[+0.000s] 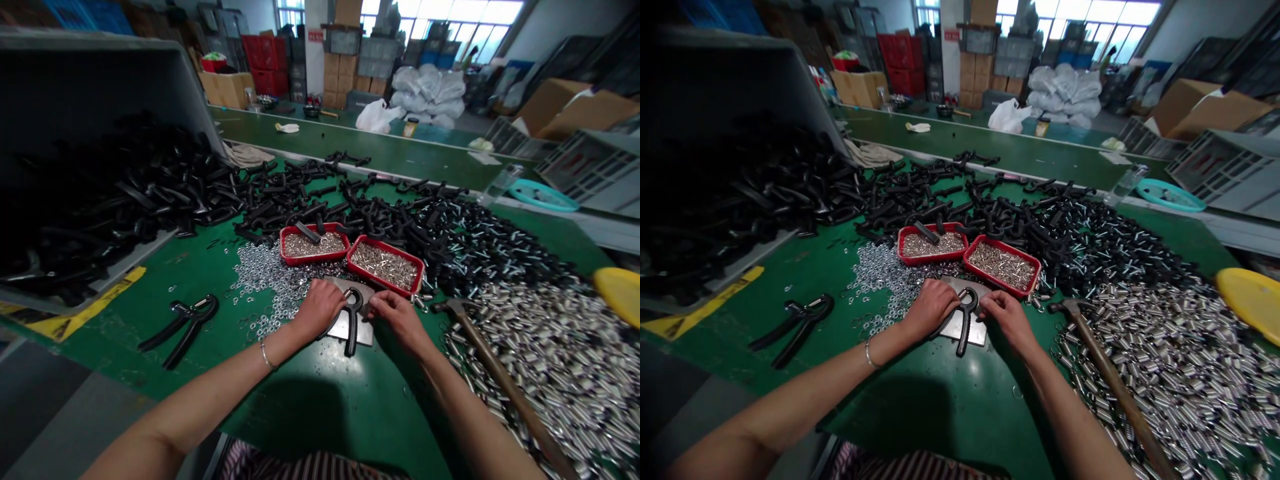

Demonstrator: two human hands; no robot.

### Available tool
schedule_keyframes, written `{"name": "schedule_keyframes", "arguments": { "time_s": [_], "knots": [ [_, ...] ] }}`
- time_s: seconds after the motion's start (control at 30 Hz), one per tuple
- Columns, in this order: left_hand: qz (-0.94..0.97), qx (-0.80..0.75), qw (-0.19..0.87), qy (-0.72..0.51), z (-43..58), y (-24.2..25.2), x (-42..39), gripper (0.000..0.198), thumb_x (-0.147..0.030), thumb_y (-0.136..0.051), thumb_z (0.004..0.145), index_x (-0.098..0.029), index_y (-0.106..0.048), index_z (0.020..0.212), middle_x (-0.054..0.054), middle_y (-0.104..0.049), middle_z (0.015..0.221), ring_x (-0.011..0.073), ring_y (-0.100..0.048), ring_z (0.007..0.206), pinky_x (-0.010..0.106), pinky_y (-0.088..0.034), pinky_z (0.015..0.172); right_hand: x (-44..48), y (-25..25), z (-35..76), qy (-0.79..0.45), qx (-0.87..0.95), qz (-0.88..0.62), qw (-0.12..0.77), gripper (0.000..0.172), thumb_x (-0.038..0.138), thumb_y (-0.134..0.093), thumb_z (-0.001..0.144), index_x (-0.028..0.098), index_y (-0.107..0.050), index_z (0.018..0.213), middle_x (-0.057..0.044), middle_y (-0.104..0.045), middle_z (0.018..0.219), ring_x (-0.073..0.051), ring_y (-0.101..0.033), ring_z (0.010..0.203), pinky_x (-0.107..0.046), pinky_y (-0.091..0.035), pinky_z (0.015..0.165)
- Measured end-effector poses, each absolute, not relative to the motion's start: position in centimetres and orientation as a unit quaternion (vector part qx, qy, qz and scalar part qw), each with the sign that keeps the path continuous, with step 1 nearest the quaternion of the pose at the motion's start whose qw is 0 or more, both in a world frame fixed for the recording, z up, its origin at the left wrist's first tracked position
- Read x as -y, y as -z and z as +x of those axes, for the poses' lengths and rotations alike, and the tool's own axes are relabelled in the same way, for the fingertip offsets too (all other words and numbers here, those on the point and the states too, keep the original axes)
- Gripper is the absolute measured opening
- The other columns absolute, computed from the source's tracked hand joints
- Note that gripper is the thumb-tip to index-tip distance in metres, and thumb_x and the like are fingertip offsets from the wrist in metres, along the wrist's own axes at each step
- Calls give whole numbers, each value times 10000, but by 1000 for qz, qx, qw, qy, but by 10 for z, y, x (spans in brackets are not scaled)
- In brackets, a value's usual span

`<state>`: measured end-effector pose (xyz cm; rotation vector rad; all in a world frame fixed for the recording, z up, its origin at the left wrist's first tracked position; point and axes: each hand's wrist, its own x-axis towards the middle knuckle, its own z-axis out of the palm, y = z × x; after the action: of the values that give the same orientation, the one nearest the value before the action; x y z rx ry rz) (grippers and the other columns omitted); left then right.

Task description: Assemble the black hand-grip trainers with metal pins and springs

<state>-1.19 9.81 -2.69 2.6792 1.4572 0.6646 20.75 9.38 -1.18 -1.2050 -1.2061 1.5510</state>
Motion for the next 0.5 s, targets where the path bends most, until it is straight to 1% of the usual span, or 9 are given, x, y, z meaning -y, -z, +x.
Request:
{"name": "schedule_keyframes", "arguments": {
  "time_s": [0.07,0.13,0.23,0.33,0.43,0.5],
  "knots": [
    [865,-450,-10,-221,-12,29,-98,265,-315,-475,1012,-147,-637,887,79,-660,888,230,-556,893,407,-380,846,-91,16,204,-601,480,-495,405,304,454,-740,785,170,-645,840,-15,-668,742,-149,-610,649,-302,-503,686],
    [872,-431,-30,-230,-13,30,-98,273,-295,-449,1022,-140,-640,903,79,-662,881,225,-554,880,408,-381,840,-91,20,199,-557,515,-513,402,302,464,-718,799,170,-653,834,-20,-668,753,-157,-604,648,-303,-498,670],
    [882,-407,-51,-232,-16,33,-99,289,-286,-426,1031,-143,-644,908,80,-662,878,220,-552,878,399,-385,823,-91,26,190,-420,631,-525,388,247,429,-644,875,186,-672,843,-40,-686,804,-198,-622,745,-342,-502,749],
    [890,-389,-63,-228,-18,36,-102,294,-282,-425,1032,-147,-650,900,84,-660,887,217,-547,879,394,-388,817,-93,30,184,-274,747,-485,363,194,350,-582,939,205,-673,849,-57,-689,859,-232,-625,856,-383,-488,845],
    [894,-382,-60,-226,-21,37,-104,279,-255,-432,1027,-142,-657,906,85,-664,899,214,-544,870,390,-396,813,-95,33,181,-192,808,-445,335,180,301,-539,976,206,-662,885,-72,-671,872,-246,-613,887,-395,-492,852],
    [899,-373,-43,-225,-23,36,-102,253,-240,-442,1023,-142,-666,958,84,-674,934,218,-549,891,387,-405,818,-95,35,180,-157,828,-432,321,182,290,-518,991,201,-656,912,-80,-665,887,-249,-606,899,-399,-499,848]
  ]
}}
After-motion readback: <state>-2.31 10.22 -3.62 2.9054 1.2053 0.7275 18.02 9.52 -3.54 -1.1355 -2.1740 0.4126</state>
